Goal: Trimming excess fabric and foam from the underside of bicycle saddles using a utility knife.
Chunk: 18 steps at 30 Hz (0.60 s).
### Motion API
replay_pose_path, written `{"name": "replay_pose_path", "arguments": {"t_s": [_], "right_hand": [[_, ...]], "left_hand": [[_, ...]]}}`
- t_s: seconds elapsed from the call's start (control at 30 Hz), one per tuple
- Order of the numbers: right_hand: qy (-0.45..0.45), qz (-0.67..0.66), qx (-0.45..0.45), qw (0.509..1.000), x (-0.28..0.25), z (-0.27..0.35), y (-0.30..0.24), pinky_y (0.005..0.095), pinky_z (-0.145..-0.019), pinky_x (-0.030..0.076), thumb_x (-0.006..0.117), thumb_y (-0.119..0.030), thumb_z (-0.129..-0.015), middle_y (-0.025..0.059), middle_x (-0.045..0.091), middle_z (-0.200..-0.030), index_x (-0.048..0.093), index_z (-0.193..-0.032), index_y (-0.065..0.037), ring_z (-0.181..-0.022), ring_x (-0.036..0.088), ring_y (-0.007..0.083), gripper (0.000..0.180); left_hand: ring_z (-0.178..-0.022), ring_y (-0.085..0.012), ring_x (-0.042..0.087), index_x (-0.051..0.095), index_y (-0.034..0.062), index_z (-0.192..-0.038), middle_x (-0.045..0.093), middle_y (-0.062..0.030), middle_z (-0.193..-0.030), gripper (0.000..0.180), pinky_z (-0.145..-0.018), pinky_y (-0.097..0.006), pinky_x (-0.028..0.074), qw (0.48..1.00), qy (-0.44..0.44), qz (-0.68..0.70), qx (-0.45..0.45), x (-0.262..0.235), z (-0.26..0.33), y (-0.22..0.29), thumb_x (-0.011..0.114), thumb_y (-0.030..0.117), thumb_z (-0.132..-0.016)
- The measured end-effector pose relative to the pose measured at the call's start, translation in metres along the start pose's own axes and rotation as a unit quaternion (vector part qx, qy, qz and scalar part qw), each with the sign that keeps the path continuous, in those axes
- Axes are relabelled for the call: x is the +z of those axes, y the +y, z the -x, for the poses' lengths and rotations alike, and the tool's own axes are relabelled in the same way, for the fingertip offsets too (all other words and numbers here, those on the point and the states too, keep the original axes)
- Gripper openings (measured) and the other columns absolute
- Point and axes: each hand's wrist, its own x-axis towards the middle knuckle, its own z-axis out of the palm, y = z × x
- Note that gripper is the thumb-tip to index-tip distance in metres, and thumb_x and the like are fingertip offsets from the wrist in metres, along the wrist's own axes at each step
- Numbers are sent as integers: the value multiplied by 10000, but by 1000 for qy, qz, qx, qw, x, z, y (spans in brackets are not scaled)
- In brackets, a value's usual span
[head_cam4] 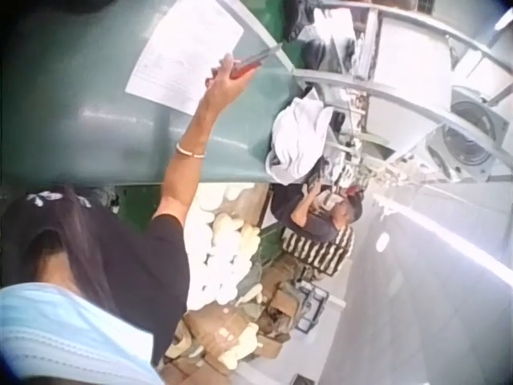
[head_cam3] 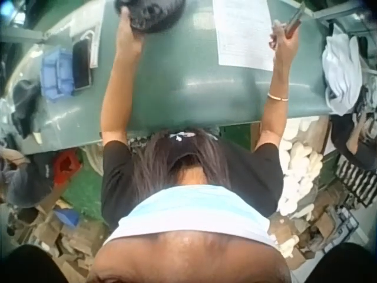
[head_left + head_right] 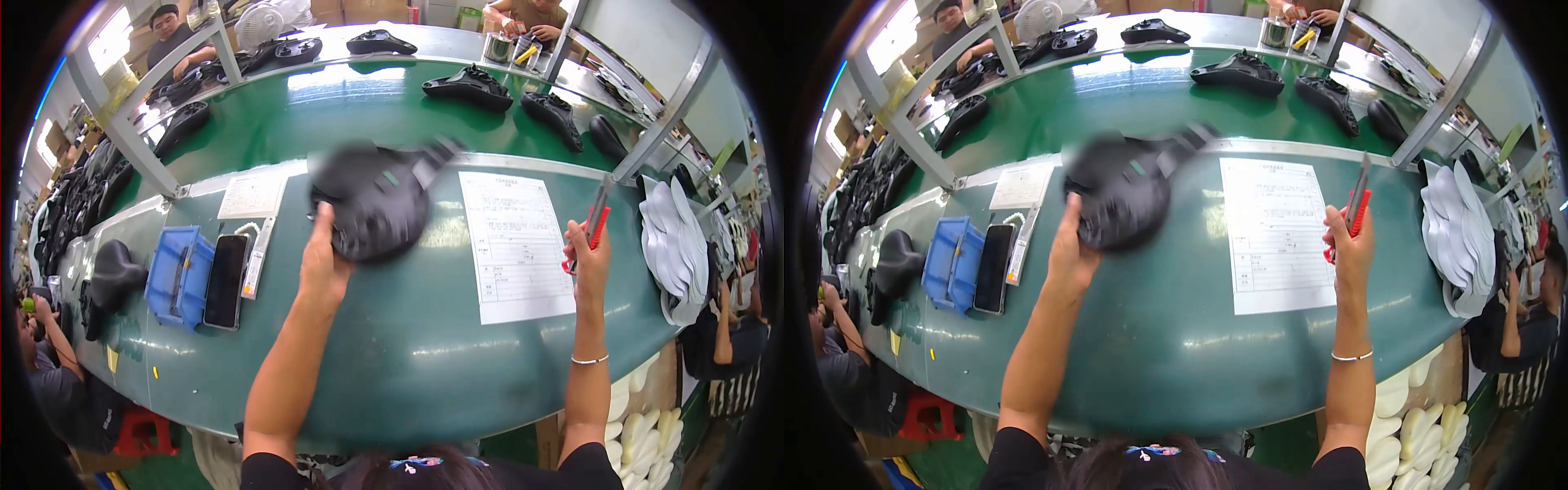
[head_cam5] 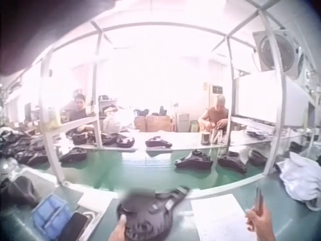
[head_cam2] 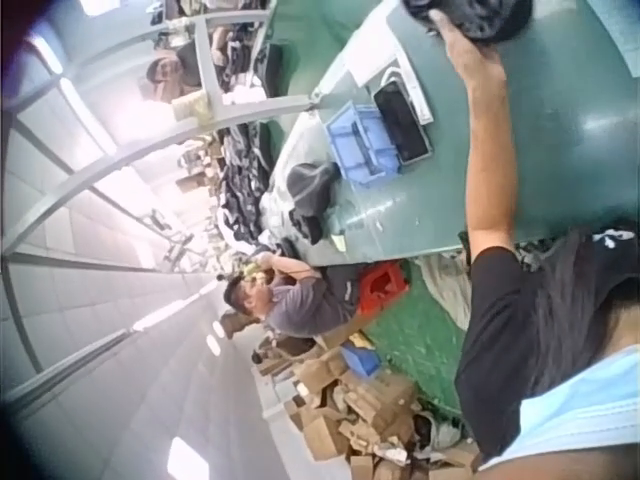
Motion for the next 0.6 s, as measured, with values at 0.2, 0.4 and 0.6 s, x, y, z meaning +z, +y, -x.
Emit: {"name": "replay_pose_path", "arguments": {"t_s": [0.2,0.4,0.6], "right_hand": [[-85,1,83,993,53,-59,41,204,-475,385,635,-141,-859,-3,535,-679,549,-1045,-46,-541,487,64,226],[-69,-151,95,981,124,-213,107,258,-573,469,650,-202,-865,14,518,-771,482,-1299,-75,-643,508,107,482],[-43,-180,141,973,218,-298,123,359,-580,514,665,-328,-852,56,502,-936,416,-1367,-165,-699,511,179,595]], "left_hand": [[-746,-139,586,588,24,-1026,630,-52,-870,246,-674,-284,476,963,-56,-258,62,6,-23,-83,562,255,-946],[-630,-101,551,648,0,-904,622,-70,-765,138,-598,-250,454,856,-171,-467,140,22,-12,-78,613,133,-892],[-627,-125,558,656,6,-903,608,-68,-739,128,-590,-255,454,827,-173,-517,138,20,-16,-67,629,130,-887]]}}
